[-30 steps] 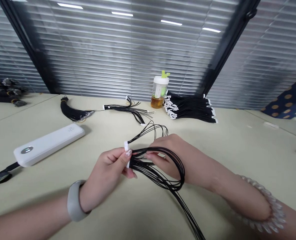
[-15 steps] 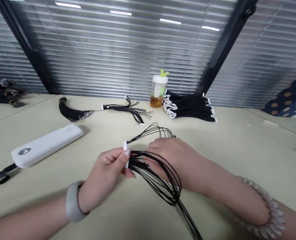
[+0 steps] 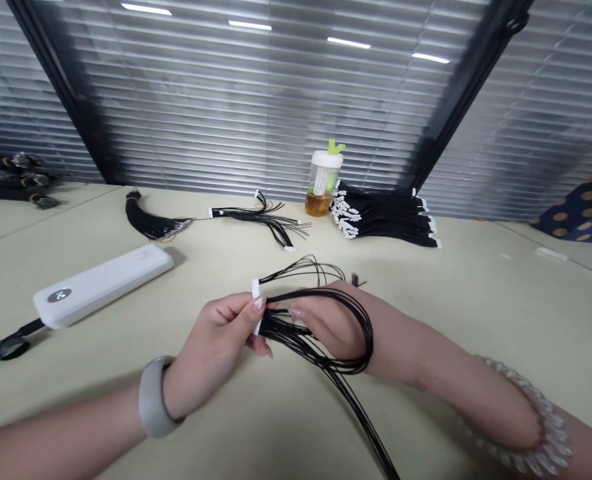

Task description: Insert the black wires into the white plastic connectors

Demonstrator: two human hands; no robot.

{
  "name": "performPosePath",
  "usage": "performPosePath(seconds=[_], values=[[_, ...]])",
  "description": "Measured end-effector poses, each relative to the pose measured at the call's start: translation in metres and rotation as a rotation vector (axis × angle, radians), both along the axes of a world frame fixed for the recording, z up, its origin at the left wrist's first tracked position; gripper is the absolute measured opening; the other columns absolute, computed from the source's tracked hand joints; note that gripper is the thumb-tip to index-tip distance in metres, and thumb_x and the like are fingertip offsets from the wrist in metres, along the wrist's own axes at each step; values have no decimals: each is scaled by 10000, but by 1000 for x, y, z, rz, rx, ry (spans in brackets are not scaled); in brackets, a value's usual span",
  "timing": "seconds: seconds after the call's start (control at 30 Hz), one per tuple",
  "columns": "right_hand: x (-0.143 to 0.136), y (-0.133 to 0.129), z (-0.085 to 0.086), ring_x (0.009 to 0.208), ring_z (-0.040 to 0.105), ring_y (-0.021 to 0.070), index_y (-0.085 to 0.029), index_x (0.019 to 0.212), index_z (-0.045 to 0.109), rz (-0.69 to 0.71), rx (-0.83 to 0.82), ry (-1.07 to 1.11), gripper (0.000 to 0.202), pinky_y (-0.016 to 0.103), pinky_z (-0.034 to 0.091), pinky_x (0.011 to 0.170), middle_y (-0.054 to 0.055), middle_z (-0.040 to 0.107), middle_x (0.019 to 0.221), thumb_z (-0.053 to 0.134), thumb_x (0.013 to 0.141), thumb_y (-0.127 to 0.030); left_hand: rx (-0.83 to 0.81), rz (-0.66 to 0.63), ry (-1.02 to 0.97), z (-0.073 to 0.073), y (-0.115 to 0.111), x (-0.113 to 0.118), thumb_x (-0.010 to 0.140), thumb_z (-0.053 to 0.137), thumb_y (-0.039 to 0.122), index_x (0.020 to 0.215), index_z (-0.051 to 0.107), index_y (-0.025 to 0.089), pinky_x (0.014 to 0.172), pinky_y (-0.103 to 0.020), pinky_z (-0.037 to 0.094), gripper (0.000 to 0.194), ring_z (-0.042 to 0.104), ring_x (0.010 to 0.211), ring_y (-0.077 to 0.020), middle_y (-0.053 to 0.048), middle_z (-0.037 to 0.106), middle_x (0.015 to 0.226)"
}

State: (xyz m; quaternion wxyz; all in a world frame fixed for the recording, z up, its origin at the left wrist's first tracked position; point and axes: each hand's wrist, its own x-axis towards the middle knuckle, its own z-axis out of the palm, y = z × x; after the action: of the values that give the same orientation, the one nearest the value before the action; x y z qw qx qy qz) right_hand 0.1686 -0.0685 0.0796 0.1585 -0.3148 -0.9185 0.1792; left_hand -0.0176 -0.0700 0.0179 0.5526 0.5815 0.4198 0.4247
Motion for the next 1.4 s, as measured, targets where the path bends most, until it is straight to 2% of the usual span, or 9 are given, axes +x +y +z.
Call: performPosePath(seconds=[0.13, 0.2, 0.4, 0.5, 0.63, 0.8, 1.03, 1.27, 1.4], values=[[0, 3, -8, 520, 392, 82, -193, 772, 584, -36, 83, -69, 299, 222, 312, 571, -44, 555, 615, 328, 915, -251, -7, 1, -1, -4, 1, -1, 827, 506, 429, 695, 591, 147, 515, -178, 424, 322, 534, 496, -88, 12, 569, 499], [-2, 5, -12, 488, 342, 77, -183, 707, 562, -26, 97, -76, 317, 225, 295, 556, -49, 516, 569, 331, 910, -259, -3, -2, 1, -6, 1, -1, 823, 512, 427, 711, 598, 148, 513, -184, 430, 313, 536, 491, -91, 12, 569, 499], [-5, 8, -12, 486, 322, 56, -160, 636, 524, 23, 21, 20, 258, 198, 273, 536, -64, 444, 527, 385, 853, -165, -5, -27, 5, -6, -1, -2, 818, 521, 418, 731, 620, 148, 507, -186, 436, 301, 526, 478, -87, 16, 559, 495], [-5, 10, -13, 461, 292, 43, -147, 594, 511, -18, -44, 41, 275, 186, 247, 500, -72, 396, 490, 389, 841, -152, 9, -24, 28, -4, -2, -2, 822, 514, 421, 712, 616, 148, 508, -183, 433, 310, 525, 479, -88, 16, 555, 484], [-5, 12, -18, 455, 254, 40, -134, 537, 498, -69, 4, -5, 280, 191, 220, 484, -74, 326, 463, 443, 810, -159, 30, -27, 57, -2, -2, -1, 828, 505, 422, 709, 611, 148, 513, -176, 425, 316, 514, 473, -80, 20, 551, 476], [-7, 12, -20, 475, 298, 43, -136, 569, 525, -38, -14, 15, 285, 194, 240, 506, -64, 389, 497, 437, 835, -186, 32, -39, 73, -3, -2, -1, 831, 495, 423, 710, 610, 149, 516, -186, 424, 321, 505, 471, -84, 19, 545, 474], [-9, 9, -20, 480, 235, 62, -169, 598, 522, -124, 158, -104, 216, 226, 199, 507, -65, 391, 499, 433, 794, -184, 13, -50, 54, -5, -1, -2, 834, 493, 418, 687, 608, 144, 519, -189, 426, 331, 503, 482, -86, 11, 540, 488], [-7, 7, -15, 477, 264, 50, -151, 562, 427, -79, -111, -9, 272, 181, 227, 477, -65, 293, 509, 397, 829, -190, 55, -45, 74, -7, -1, -3, 836, 500, 395, 715, 610, 138, 512, -184, 408, 305, 485, 509, -79, -2, 563, 556], [-11, 8, -18, 484, 277, 55, -142, 540, 477, -140, 10, 2, 284, 200, 245, 528, -64, 339, 489, 436, 817, -184, 93, -26, 110, -4, -2, -3, 845, 487, 373, 682, 604, 137, 528, -179, 406, 310, 480, 522, -75, -7, 574, 578]])
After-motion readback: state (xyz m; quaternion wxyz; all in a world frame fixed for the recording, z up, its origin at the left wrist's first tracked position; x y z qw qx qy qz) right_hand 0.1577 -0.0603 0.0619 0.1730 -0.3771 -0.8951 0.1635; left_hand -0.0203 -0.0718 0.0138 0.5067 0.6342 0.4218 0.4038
